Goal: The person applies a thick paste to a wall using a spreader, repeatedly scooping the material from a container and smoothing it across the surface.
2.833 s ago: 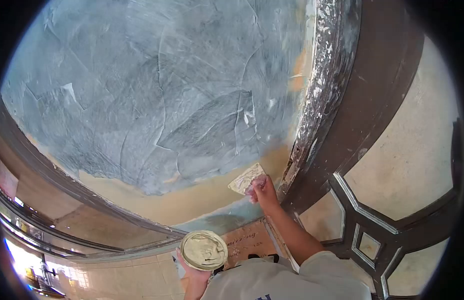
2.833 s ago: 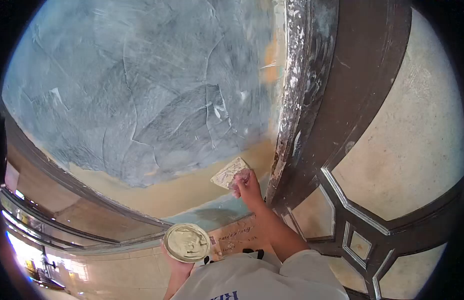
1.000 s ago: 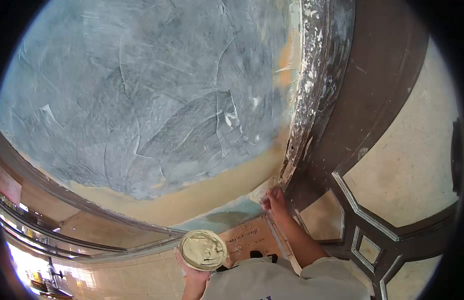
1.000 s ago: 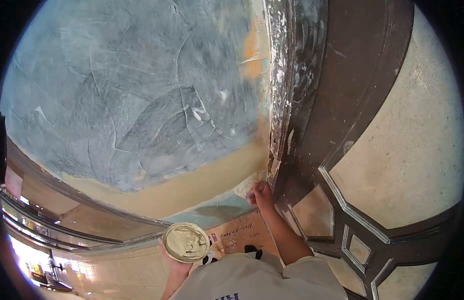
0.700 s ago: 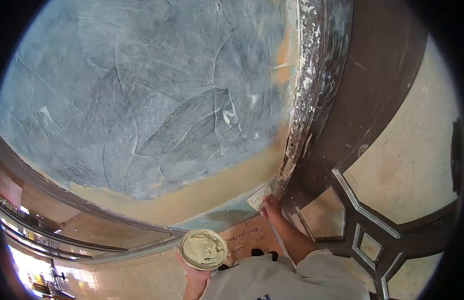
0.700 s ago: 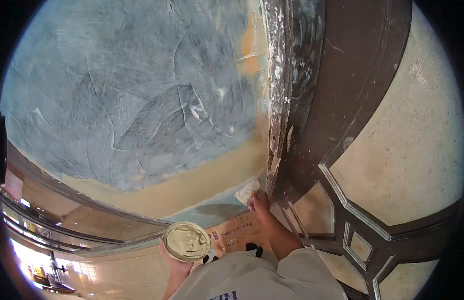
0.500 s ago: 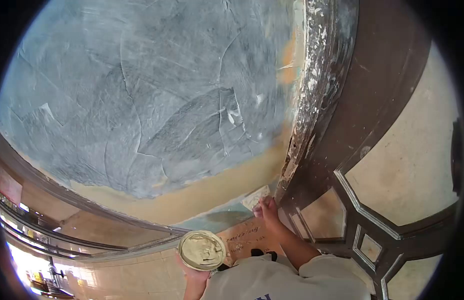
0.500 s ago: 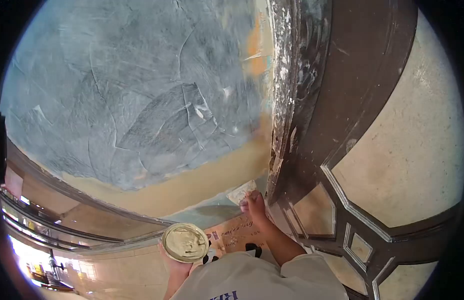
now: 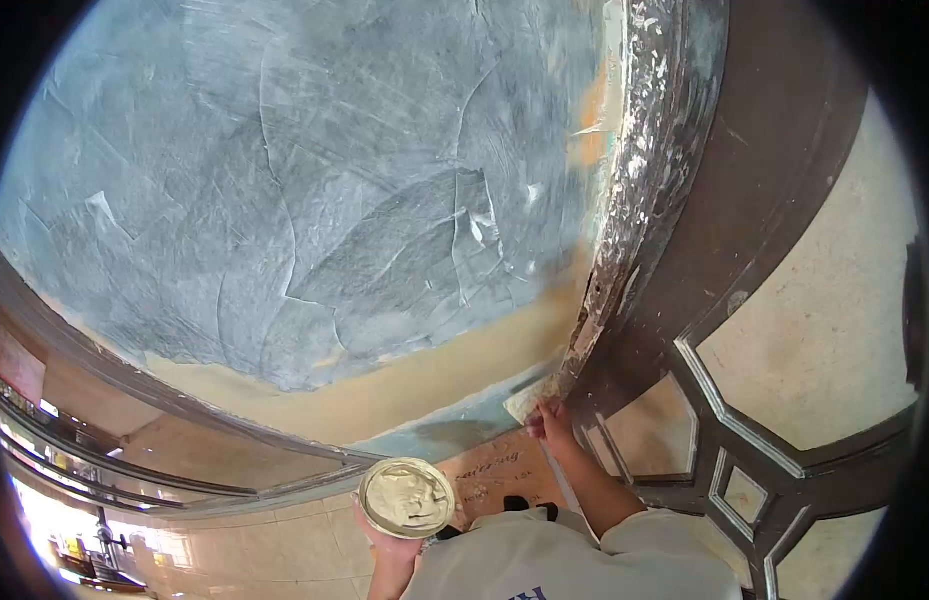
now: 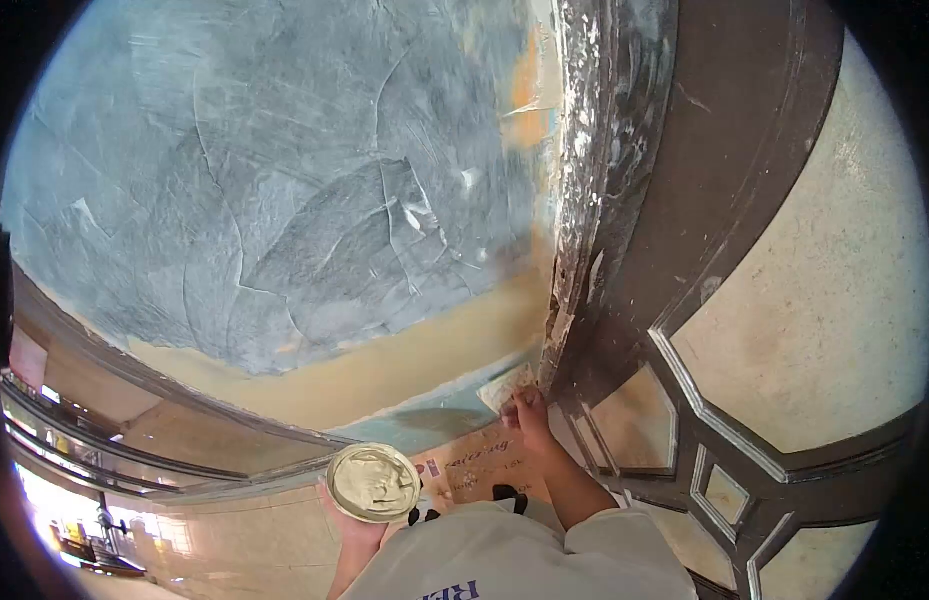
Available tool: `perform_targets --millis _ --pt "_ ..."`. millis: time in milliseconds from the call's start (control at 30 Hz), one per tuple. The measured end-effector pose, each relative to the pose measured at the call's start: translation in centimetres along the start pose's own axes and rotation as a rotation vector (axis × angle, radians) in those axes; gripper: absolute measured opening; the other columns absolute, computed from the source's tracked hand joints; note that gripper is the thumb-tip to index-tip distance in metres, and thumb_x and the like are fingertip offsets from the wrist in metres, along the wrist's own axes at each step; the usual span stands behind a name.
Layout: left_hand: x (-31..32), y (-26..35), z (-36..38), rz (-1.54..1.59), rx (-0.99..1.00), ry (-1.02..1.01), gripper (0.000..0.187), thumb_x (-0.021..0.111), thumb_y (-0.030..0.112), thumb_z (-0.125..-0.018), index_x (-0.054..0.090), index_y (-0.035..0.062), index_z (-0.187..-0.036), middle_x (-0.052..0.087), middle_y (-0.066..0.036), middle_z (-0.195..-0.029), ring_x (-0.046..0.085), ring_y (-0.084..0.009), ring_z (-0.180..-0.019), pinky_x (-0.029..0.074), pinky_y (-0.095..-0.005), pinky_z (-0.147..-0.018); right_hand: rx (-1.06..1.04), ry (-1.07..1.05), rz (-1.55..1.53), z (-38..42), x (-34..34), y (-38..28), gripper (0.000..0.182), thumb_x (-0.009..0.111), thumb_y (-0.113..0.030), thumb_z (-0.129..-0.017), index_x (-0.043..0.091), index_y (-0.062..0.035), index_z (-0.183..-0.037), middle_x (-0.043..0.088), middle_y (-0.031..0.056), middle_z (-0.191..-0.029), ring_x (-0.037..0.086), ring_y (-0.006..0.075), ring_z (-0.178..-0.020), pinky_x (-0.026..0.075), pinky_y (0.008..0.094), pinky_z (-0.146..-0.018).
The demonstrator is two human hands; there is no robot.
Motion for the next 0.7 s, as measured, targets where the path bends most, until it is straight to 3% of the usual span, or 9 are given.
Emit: perform_targets --millis 67,100,167,267,433,500,533,600,700 --pt "0.9 -1.0 0.1 0.368 -0.162 0.076 0.078 0.024 0.069 -0.097 0.046 0.0114 -0.145 0.048 -0.012 -0.147 0.048 -0.0348 -0.133 0.04 -0.0541 -0.11 -0.115 -0.08 -0.099 0.3 3.1 -3.9 0.027 0.063 -0.032 -0.1 0.045 -0.0118 -0.099 0.057 0.006 -0.065 0.049 0.0141 -0.043 0.038 0.0288 -0.037" --pt "0.3 -1.5 -0.3 0.356 -0.17 0.116 0.078 0.026 0.069 -0.097 0.047 0.0112 -0.144 0.049 -0.012 -0.146 0.047 -0.0347 -0.133 0.04 -0.0543 -0.11 -0.115 -0.077 -0.1 0.4 4.5 -5.3 0.027 0.063 -0.032 -0.1 0.045 -0.0118 -0.099 0.057 0.006 -0.065 0.049 0.0141 -0.043 0.038 0.0288 -0.037" --pt "0.6 -1.4 -0.3 0.347 -0.175 0.108 0.077 0.027 0.069 -0.097 0.047 0.0114 -0.144 0.049 -0.012 -0.146 0.047 -0.035 -0.133 0.039 -0.0545 -0.111 -0.383 -0.006 -0.044 0.5 6.2 -10.6 0.031 0.063 -0.028 -0.101 0.044 -0.0092 -0.086 0.053 0.004 -0.062 0.046 0.0118 -0.045 0.036 0.0289 -0.04" --pt "1.4 -1.2 -0.3 0.337 -0.185 0.127 0.076 0.028 0.068 -0.097 0.047 0.0114 -0.144 0.05 -0.012 -0.145 0.047 -0.0355 -0.133 0.039 -0.0546 -0.111 -0.322 -0.088 0.058 -0.9 7.6 -12.6 0.027 0.063 -0.027 -0.101 0.046 -0.009 -0.091 0.053 0.0038 -0.063 0.047 0.0124 -0.045 0.04 0.0291 -0.041" --pt "1.5 -1.7 0.1 0.409 -0.237 0.195 0.077 0.028 0.069 -0.096 0.046 0.0125 -0.146 0.049 -0.012 -0.146 0.049 -0.0352 -0.132 0.041 -0.0532 -0.11 -0.144 0.116 0.266 -5.2 -1.9 0.2 0.026 0.064 -0.029 -0.1 0.048 -0.0071 -0.101 0.058 0.0067 -0.065 0.051 0.0134 -0.046 0.041 0.029 -0.039" --pt "0.3 -1.5 -0.2 0.229 -0.155 0.122 0.078 0.029 0.07 -0.095 0.046 0.0125 -0.145 0.05 -0.012 -0.145 0.049 -0.0355 -0.131 0.041 -0.0538 -0.11 -0.084 0.194 0.207 -4.3 -4.5 4.3 0.031 0.065 -0.033 -0.099 0.048 -0.0068 -0.098 0.059 0.0075 -0.064 0.054 0.0134 -0.046 0.041 0.0297 -0.037" --pt "0.6 -1.4 -0.3 0.229 -0.152 0.12 0.078 0.029 0.07 -0.095 0.046 0.0125 -0.145 0.05 -0.012 -0.145 0.049 -0.0355 -0.131 0.041 -0.0538 -0.11 -0.087 0.192 0.207 -3.2 -3.8 3.1 0.031 0.065 -0.033 -0.099 0.048 -0.0068 -0.098 0.059 0.0075 -0.064 0.054 0.0134 -0.046 0.041 0.0297 -0.037" --pt "1.0 -1.2 0.1 0.325 -0.17 0.148 0.079 0.029 0.071 -0.095 0.046 0.0114 -0.145 0.05 -0.013 -0.145 0.05 -0.0357 -0.131 0.041 -0.0537 -0.109 -0.067 -0.031 -0.064 -0.8 -0.7 2.1 0.031 0.065 -0.034 -0.099 0.049 -0.0073 -0.099 0.058 0.0074 -0.064 0.054 0.0134 -0.045 0.043 0.0312 -0.037" --pt "1.7 -0.5 0.1 0.323 -0.168 0.16 0.074 0.023 0.066 -0.1 0.047 0.0126 -0.144 0.05 -0.012 -0.145 0.048 -0.0355 -0.133 0.039 -0.0536 -0.112 -0.252 -0.054 0.121 -2.0 1.2 -2.3 0.03 0.064 -0.034 -0.099 0.047 -0.0112 -0.106 0.063 0.0055 -0.079 0.059 0.0143 -0.052 0.047 0.0299 -0.041"
Point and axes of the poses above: each hand's wrist, its own z-axis away from the middle knuckle, its own x-axis out of the palm, y = z × x, the point moved 10 cm from there along -z, towards the middle knuckle
